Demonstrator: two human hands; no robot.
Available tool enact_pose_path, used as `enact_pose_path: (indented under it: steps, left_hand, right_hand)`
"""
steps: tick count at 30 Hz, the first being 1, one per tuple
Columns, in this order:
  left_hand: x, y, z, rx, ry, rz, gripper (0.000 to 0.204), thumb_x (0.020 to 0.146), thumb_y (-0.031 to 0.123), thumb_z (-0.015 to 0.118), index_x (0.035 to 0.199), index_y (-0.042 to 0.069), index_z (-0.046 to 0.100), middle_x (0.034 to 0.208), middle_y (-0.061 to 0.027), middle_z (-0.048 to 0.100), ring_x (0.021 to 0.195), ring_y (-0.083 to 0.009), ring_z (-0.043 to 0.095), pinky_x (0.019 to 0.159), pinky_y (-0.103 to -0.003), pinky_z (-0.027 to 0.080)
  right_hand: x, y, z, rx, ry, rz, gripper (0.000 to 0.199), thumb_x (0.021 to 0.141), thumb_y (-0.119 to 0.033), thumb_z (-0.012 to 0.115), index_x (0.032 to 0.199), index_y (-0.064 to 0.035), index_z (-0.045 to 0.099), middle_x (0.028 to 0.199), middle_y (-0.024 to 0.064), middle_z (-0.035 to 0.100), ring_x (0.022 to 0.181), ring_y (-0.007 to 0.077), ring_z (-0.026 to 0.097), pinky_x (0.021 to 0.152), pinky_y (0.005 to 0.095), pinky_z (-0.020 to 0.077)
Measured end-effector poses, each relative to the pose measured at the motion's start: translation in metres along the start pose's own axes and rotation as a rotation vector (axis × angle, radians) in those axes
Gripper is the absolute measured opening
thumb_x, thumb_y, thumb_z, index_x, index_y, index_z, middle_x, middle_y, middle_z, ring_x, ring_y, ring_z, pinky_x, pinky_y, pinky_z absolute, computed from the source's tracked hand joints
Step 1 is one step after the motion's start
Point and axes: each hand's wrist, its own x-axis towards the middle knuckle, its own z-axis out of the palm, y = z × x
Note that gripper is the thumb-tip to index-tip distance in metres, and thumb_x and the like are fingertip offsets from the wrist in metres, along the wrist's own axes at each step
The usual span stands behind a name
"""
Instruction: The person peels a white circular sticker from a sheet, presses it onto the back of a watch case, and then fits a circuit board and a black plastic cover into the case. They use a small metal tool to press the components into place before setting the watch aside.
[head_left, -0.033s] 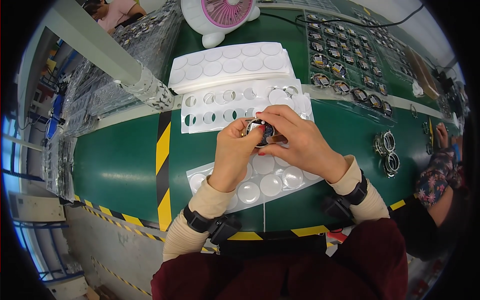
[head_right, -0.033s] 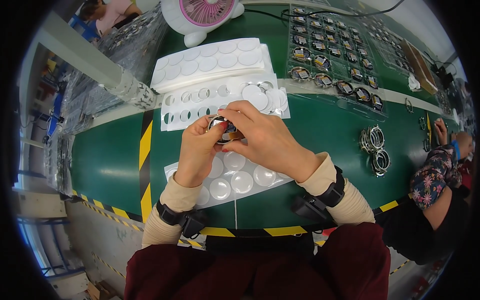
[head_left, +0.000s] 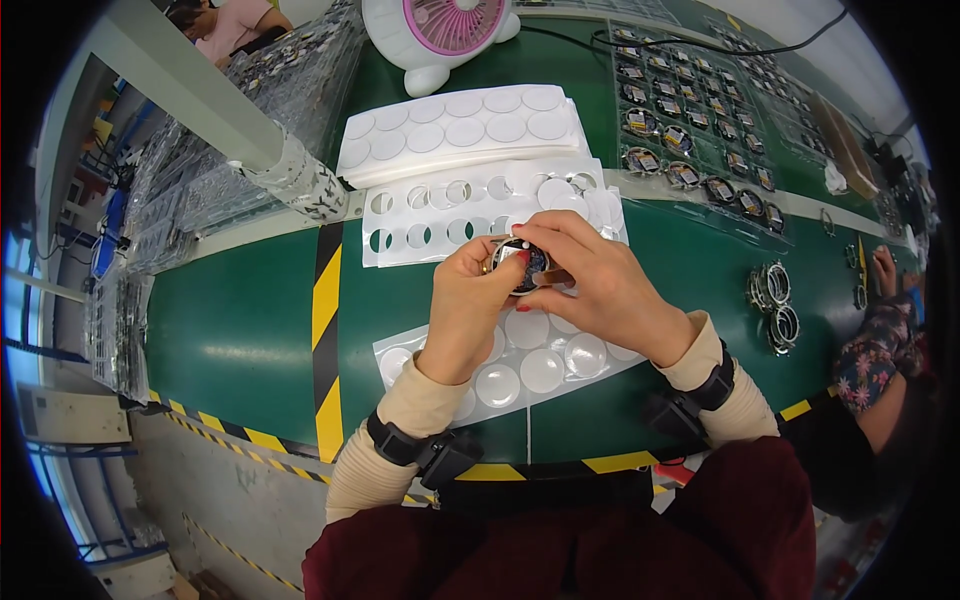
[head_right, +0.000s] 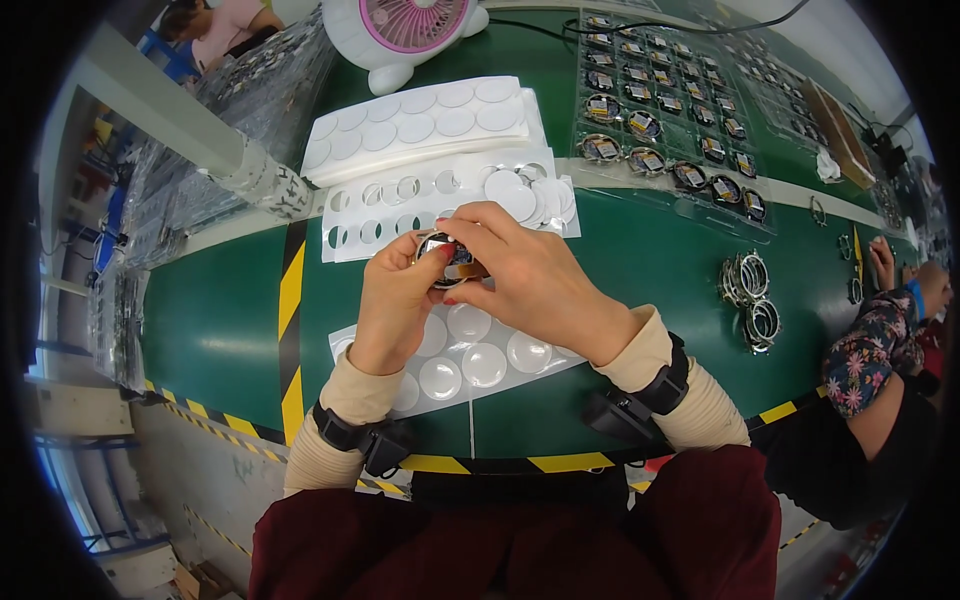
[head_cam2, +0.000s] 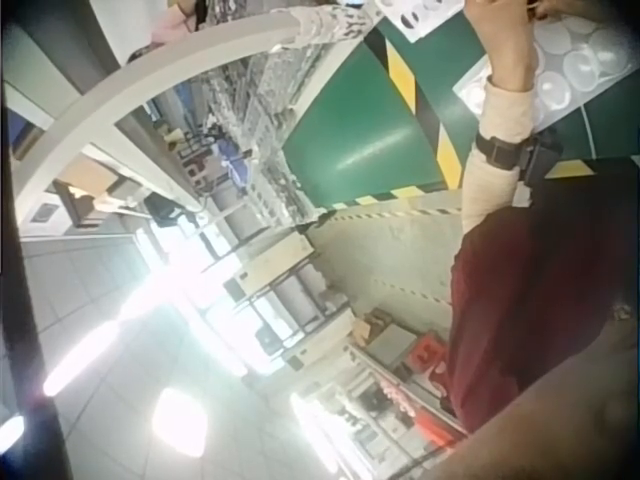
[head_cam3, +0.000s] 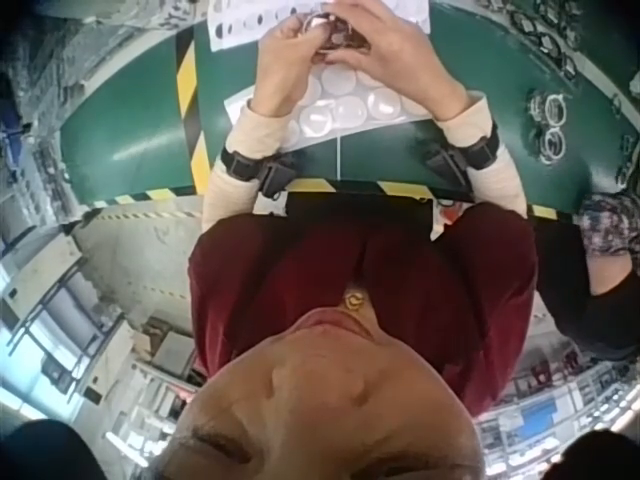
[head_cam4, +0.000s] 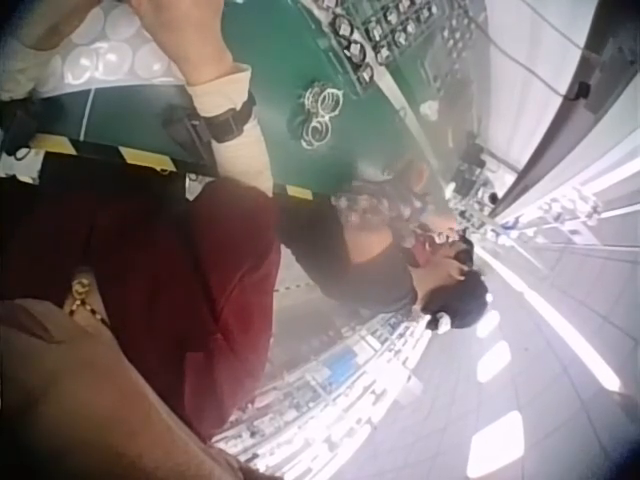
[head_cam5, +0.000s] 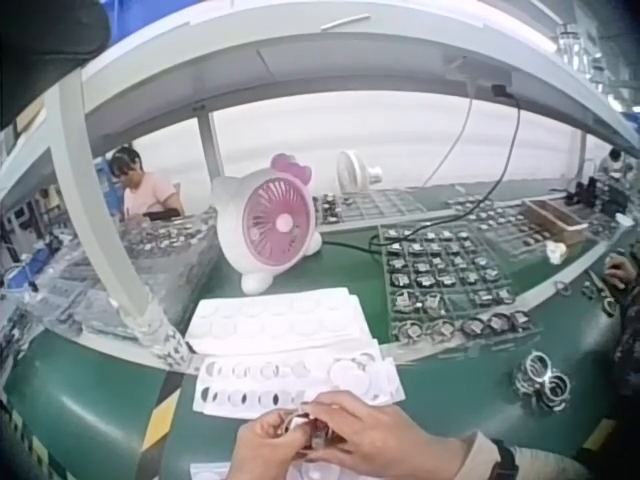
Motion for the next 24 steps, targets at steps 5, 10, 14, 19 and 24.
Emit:
enact_pose_path:
  steps: [5, 10, 14, 19, 24]
  left_hand:
    - [-0.0001, 0.0008, 0.0013, -0.042, 0.012, -0.008, 0.018, 0.086, 0.004, 0.045, 0.102, -0.002, 0.051, 0.088, -0.0088, 0.061, 0.074, -0.0159, 0.062, 0.059, -0.023, 0.049]
    - [-0.0018, 0.0040, -0.0012, -0.056, -0.040, -0.007, 0.019, 0.087, 0.004, 0.044, 0.104, -0.002, 0.050, 0.091, -0.0096, 0.061, 0.076, -0.0161, 0.062, 0.061, -0.023, 0.049]
    - [-0.0021, 0.0036, -0.0020, 0.022, -0.067, 0.018, 0.020, 0.088, 0.005, 0.045, 0.106, -0.002, 0.050, 0.093, -0.0092, 0.060, 0.078, -0.0155, 0.062, 0.062, -0.023, 0.049]
    - [-0.0025, 0.0020, -0.0001, 0.117, -0.085, 0.093, 0.022, 0.089, 0.008, 0.045, 0.109, -0.001, 0.048, 0.095, -0.0080, 0.060, 0.081, -0.0149, 0.061, 0.065, -0.023, 0.048]
    - [-0.0006, 0.0093, 0.0005, -0.280, -0.159, -0.076, 0.024, 0.089, 0.011, 0.046, 0.109, -0.002, 0.048, 0.099, -0.0081, 0.056, 0.085, -0.0154, 0.057, 0.074, -0.026, 0.048]
  right_hand:
    - [-0.0008, 0.0001, 0.0032, -0.023, 0.024, 0.011, 0.055, 0.063, -0.009, 0.075, 0.112, -0.0026, 0.050, 0.107, 0.0087, 0.049, 0.066, 0.0164, 0.058, 0.058, 0.0251, 0.0487]
    - [-0.0027, -0.0014, 0.0052, -0.015, 0.034, 0.035, 0.055, 0.063, -0.008, 0.074, 0.112, -0.0026, 0.050, 0.108, 0.0083, 0.049, 0.064, 0.0145, 0.056, 0.057, 0.0240, 0.0473]
    - [-0.0038, -0.0023, 0.0057, 0.049, 0.057, 0.068, 0.056, 0.063, -0.007, 0.074, 0.114, -0.0030, 0.050, 0.109, 0.0077, 0.049, 0.063, 0.0127, 0.055, 0.056, 0.0234, 0.0463]
    - [-0.0049, -0.0010, 0.0064, 0.035, 0.065, 0.068, 0.057, 0.063, -0.005, 0.073, 0.115, -0.0033, 0.049, 0.110, 0.0079, 0.049, 0.066, 0.0131, 0.056, 0.058, 0.0236, 0.0476]
    - [-0.0026, -0.0010, 0.0083, 0.140, 0.078, 0.098, 0.051, 0.066, -0.001, 0.069, 0.114, -0.0034, 0.050, 0.113, 0.0084, 0.049, 0.070, 0.0142, 0.057, 0.062, 0.0242, 0.0490]
